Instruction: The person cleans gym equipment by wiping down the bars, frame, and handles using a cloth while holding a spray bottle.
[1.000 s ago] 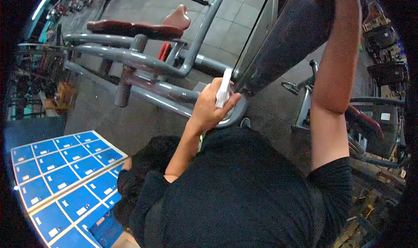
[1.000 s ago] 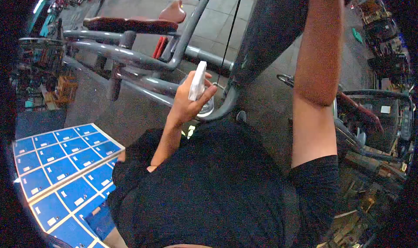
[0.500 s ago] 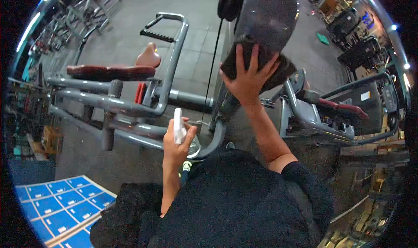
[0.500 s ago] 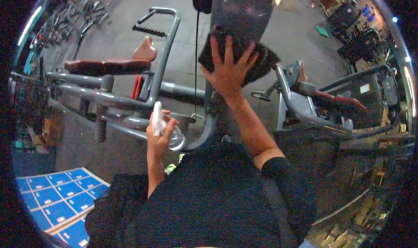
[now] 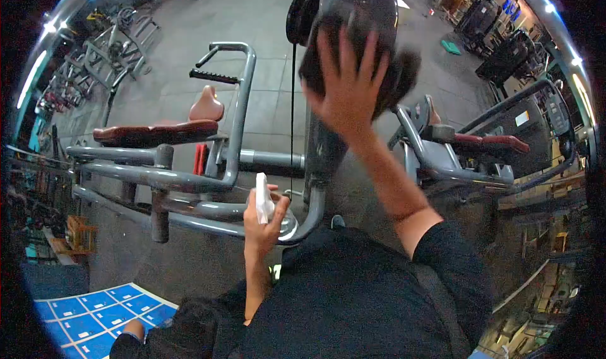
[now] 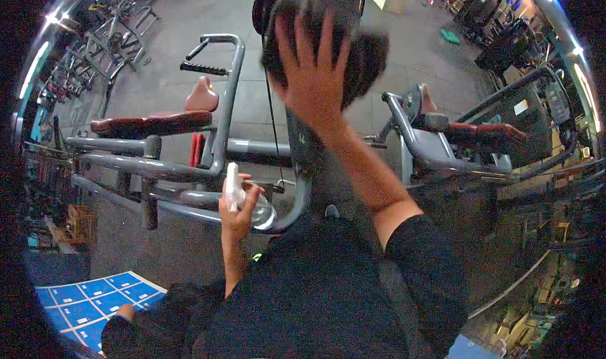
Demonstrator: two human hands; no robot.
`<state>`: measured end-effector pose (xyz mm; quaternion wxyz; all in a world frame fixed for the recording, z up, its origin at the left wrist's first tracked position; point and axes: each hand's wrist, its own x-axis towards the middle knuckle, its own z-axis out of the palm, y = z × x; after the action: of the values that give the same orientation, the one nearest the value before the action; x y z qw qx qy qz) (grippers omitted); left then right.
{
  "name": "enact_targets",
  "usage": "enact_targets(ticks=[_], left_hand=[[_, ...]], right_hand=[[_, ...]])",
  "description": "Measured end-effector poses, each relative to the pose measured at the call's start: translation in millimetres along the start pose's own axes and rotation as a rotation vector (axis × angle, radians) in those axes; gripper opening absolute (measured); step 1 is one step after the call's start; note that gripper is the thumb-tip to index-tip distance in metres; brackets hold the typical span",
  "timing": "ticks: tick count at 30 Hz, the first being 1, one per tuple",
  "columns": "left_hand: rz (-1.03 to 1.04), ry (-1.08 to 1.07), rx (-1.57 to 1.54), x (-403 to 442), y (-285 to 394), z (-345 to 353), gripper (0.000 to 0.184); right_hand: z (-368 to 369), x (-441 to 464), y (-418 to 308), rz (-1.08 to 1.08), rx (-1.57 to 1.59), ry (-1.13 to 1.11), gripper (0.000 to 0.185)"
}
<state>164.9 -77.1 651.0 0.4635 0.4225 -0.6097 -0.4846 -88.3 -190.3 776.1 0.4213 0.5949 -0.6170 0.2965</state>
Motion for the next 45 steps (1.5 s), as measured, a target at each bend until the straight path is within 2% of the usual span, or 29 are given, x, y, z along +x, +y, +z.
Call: enact_targets(ticks=[2,3,5,6,7,8,9,10,12,13,15,17,20,21,22,23,25,26,28,29,31,32,34,35,37,39,41,43,45], left_hand=[[0.001,-0.001,0.028,-6,1,0,0.034],[0.014,0.015,0.021,-1,5,0,0.034],[-0.062,0.016,0.035,-11,9,-4,0.035],[-0.107,0.024,0.007,-13,4,-5,0.037],[-0.119,0.02,0.062,-12,15,-8,0.039],[-0.017,0.023,0.162,-8,13,-9,0.04],[0.06,0.037,0.276,-8,11,-12,0.041],[0.034,0.032,0.243,-10,19,-16,0.041],[0.029,0.058,0.261,-12,30,-23,0.04],[0.043,0.064,0.314,-15,31,-27,0.038],[0.066,0.097,0.359,-21,36,-33,0.038],[0.008,0.111,0.297,-28,40,-43,0.04],[-0.009,0.162,0.275,-40,32,-51,0.039],[-0.084,0.191,0.158,-43,39,-51,0.038],[-0.155,0.222,0.038,-44,41,-53,0.037],[-0.149,0.234,0.046,-47,40,-54,0.037],[-0.093,0.267,0.072,-50,31,-58,0.037],[-0.158,0.293,-0.015,-49,46,-59,0.035],[-0.131,0.357,-0.028,-47,47,-68,0.035],[-0.103,0.367,-0.033,-44,47,-76,0.035],[-0.099,0.362,-0.054,-39,56,-88,0.034],[-0.084,0.363,-0.048,-36,57,-96,0.036],[-0.071,0.376,-0.105,-31,58,-114,0.039],[-0.014,0.368,-0.177,-29,53,-127,0.04],[0.007,0.381,-0.174,-25,71,-147,0.039],[0.097,0.394,-0.292,-22,66,-177,0.061],[0.083,0.349,-0.279,-21,64,-221,0.07],[0.125,0.357,-0.271,-19,52,-264,0.069],[0.125,0.376,-0.272,-17,44,-308,0.061]], right_hand=[[39,-92,-7,-0.134,-0.053,-0.125,0.092],[39,-84,-2,-0.147,-0.05,-0.109,0.092],[30,-82,0,-0.272,-0.04,-0.246,0.094],[21,-61,1,-0.31,-0.082,-0.257,0.088],[20,-43,7,-0.26,0.079,-0.251,0.083],[18,-27,11,-0.216,0.254,-0.255,0.078],[8,-7,8,-0.163,0.208,-0.204,0.069],[22,8,19,-0.177,0.46,-0.13,0.062],[-13,57,16,-0.235,0.157,0.005,0.04],[-17,70,14,-0.217,0.108,0.049,0.033],[-5,82,21,-0.193,0.085,0.127,0.03],[17,81,33,-0.279,0.093,0.131,0.03],[21,50,14,-0.263,0.204,0.145,0.034],[13,31,4,-0.263,0.214,0.148,0.034],[3,8,-15,-0.203,0.082,0.049,0.036],[-2,-19,-23,-0.137,-0.048,-0.046,0.039],[38,-67,-5,-0.099,0.392,0.063,0.041],[38,-81,-3,-0.088,0.427,0.068,0.042],[37,-85,-5,-0.027,0.606,0.164,0.044],[28,-87,-15,0.036,0.73,0.244,0.047],[1,-81,-47,0.423,0.876,0.196,0.057],[0,-83,-51,0.428,0.875,0.205,0.057],[-2,-85,-62,0.626,1.239,0.171,0.061],[0,-83,-77,0.619,1.237,0.178,0.061],[3,-74,-110,0.712,1.445,0.366,0.071],[26,-113,-122,0.613,1.166,0.061,0.072],[0,-45,-188,0.351,1.442,-0.149,0.067],[-1,-8,-248,-0.07,1.536,-0.248,0.058],[6,-7,-304,-0.195,1.305,-0.507,0.058]])
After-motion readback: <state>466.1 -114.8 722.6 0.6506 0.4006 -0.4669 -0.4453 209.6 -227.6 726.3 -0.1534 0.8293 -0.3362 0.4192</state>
